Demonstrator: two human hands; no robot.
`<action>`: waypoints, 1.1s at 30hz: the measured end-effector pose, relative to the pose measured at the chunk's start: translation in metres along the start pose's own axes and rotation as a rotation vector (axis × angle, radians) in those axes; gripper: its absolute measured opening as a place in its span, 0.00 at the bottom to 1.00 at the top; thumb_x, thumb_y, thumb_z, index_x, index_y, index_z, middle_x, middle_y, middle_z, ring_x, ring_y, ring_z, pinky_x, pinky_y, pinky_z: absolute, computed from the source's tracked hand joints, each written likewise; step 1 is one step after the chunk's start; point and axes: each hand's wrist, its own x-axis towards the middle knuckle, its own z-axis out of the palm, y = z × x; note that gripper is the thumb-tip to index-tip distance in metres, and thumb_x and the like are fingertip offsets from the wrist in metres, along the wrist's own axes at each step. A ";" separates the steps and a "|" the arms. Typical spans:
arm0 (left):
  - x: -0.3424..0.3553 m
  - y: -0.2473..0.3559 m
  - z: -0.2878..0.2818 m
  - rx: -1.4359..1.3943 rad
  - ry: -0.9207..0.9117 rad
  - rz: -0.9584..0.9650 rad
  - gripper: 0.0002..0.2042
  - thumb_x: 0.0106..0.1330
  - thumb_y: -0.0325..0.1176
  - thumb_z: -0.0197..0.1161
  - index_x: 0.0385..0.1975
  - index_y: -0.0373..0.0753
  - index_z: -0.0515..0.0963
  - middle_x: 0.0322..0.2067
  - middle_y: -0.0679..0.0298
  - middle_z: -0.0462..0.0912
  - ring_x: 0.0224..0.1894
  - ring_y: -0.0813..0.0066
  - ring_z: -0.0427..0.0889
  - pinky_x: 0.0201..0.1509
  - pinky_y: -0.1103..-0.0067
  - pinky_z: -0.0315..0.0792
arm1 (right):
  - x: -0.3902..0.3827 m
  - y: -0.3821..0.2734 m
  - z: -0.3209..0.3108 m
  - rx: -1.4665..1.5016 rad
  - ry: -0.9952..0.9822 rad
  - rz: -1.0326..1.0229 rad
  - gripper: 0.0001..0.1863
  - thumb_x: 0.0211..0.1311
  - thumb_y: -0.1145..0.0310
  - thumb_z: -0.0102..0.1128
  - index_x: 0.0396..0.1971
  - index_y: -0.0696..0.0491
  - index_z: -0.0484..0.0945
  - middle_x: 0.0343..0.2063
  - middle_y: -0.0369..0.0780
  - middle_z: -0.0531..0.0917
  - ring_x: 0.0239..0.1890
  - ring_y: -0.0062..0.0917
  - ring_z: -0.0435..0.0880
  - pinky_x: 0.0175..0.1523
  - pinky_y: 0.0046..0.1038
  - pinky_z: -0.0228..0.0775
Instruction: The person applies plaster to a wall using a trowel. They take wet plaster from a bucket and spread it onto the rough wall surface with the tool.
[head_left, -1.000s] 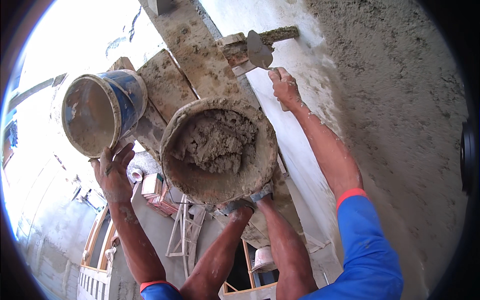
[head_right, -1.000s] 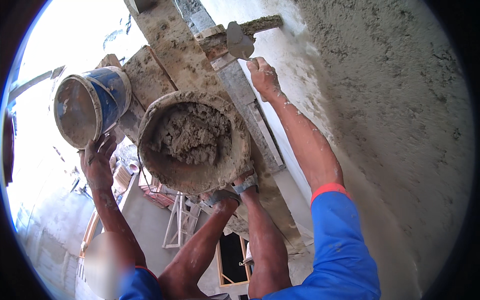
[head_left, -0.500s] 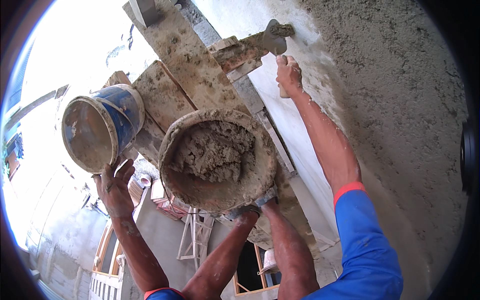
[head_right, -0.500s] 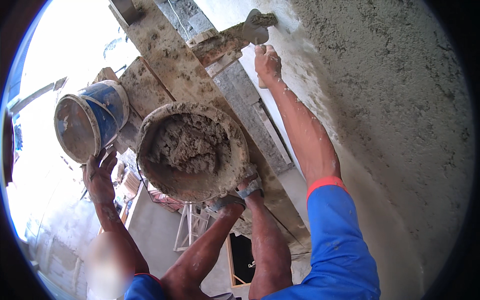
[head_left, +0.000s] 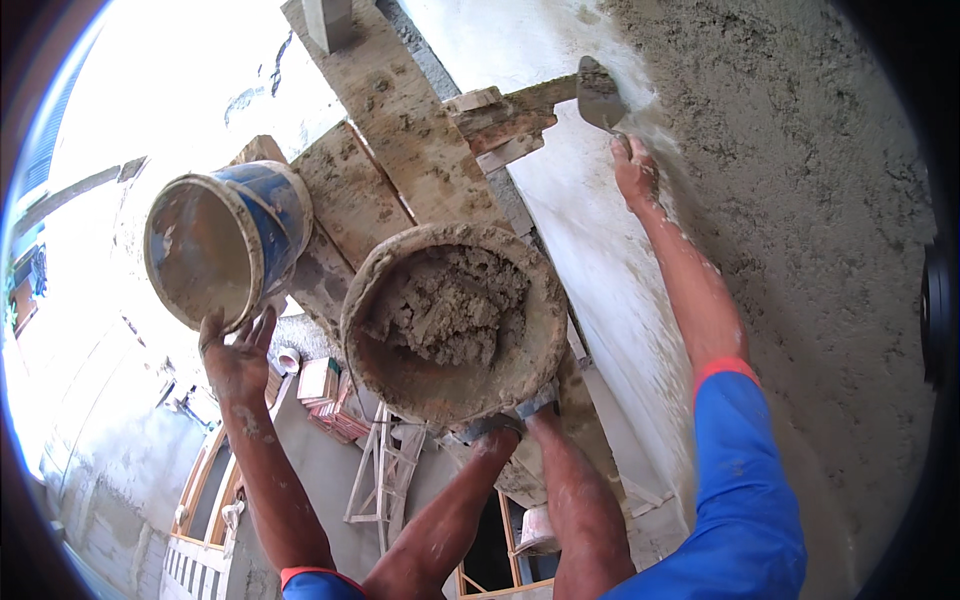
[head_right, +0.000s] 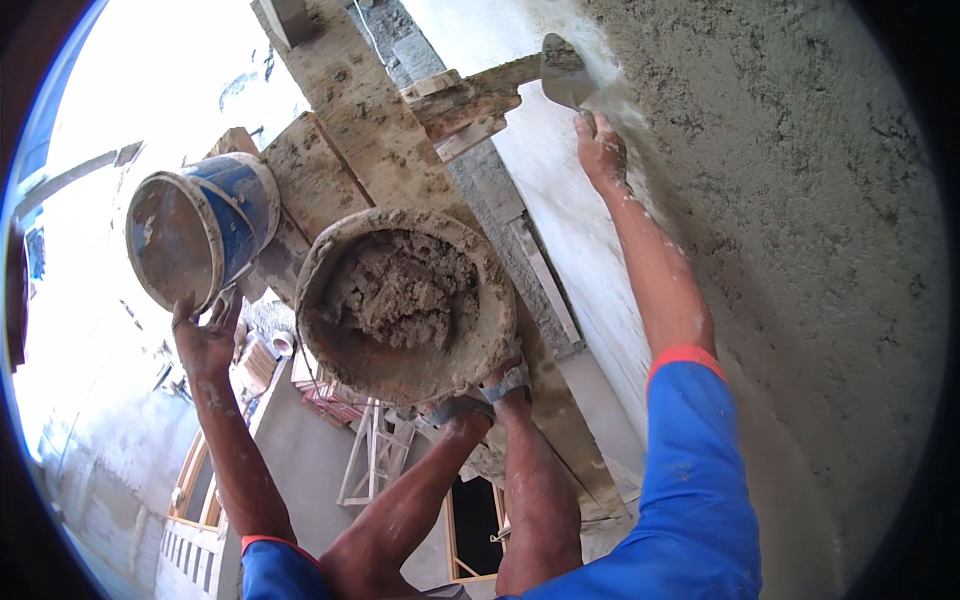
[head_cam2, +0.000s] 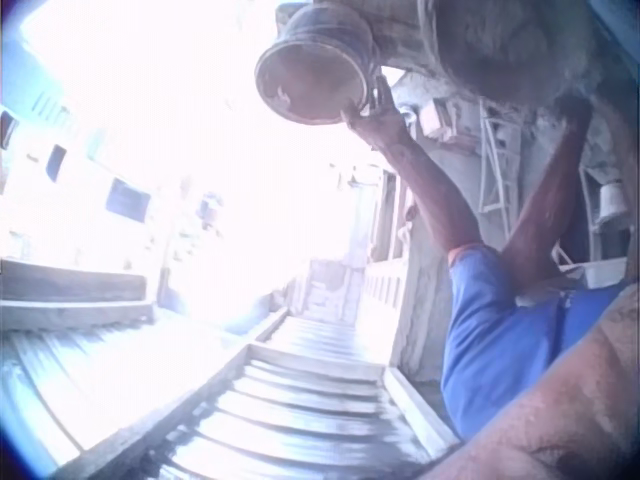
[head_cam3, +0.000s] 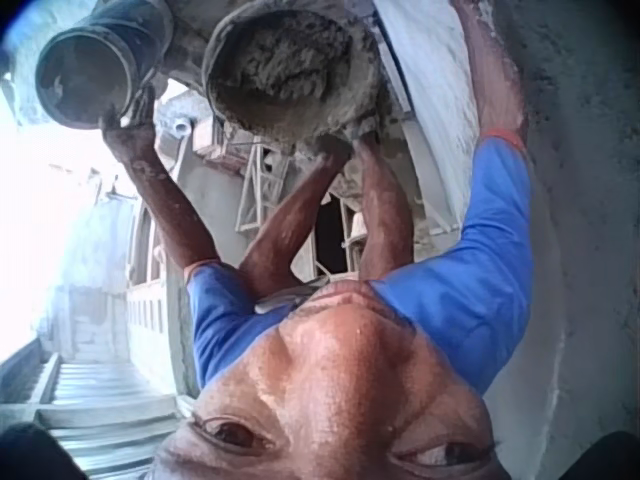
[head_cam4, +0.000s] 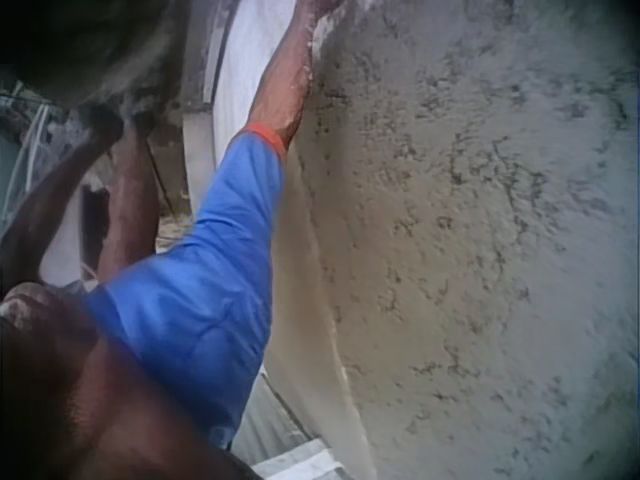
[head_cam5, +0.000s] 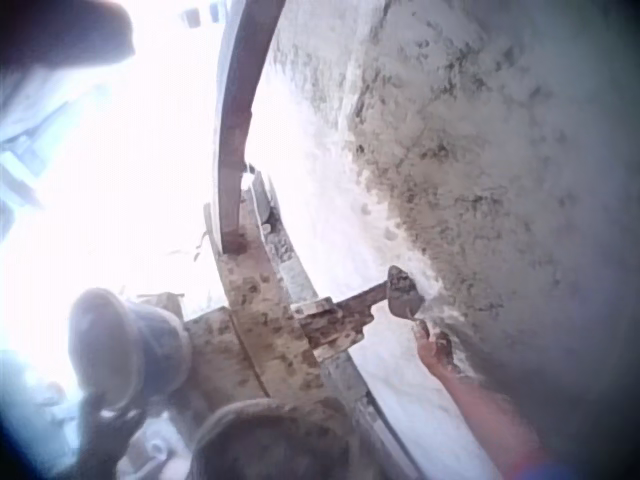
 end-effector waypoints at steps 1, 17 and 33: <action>0.005 0.003 -0.002 -0.074 -0.070 -0.065 0.23 0.64 0.30 0.52 0.55 0.24 0.58 0.55 0.34 0.65 0.56 0.34 0.70 0.59 0.52 0.75 | -0.008 -0.002 -0.009 0.010 0.032 -0.027 0.25 0.64 0.49 0.51 0.50 0.54 0.75 0.41 0.54 0.82 0.46 0.50 0.80 0.50 0.44 0.71; -0.005 0.015 -0.038 -0.068 -0.218 0.008 0.24 0.53 0.19 0.46 0.53 0.19 0.59 0.51 0.38 0.73 0.49 0.38 0.78 0.52 0.48 0.79 | -0.304 -0.126 -0.189 -0.081 -0.398 -0.389 0.23 0.48 0.75 0.68 0.48 0.51 0.75 0.35 0.48 0.74 0.33 0.45 0.79 0.36 0.41 0.75; -0.297 0.066 -0.088 0.444 -0.078 -0.006 0.28 0.52 0.17 0.47 0.57 0.44 0.63 0.45 0.56 0.75 0.37 0.61 0.83 0.28 0.65 0.85 | -0.382 -0.139 -0.324 0.173 -0.587 0.092 0.24 0.52 0.69 0.66 0.49 0.59 0.72 0.31 0.49 0.81 0.35 0.42 0.82 0.43 0.39 0.74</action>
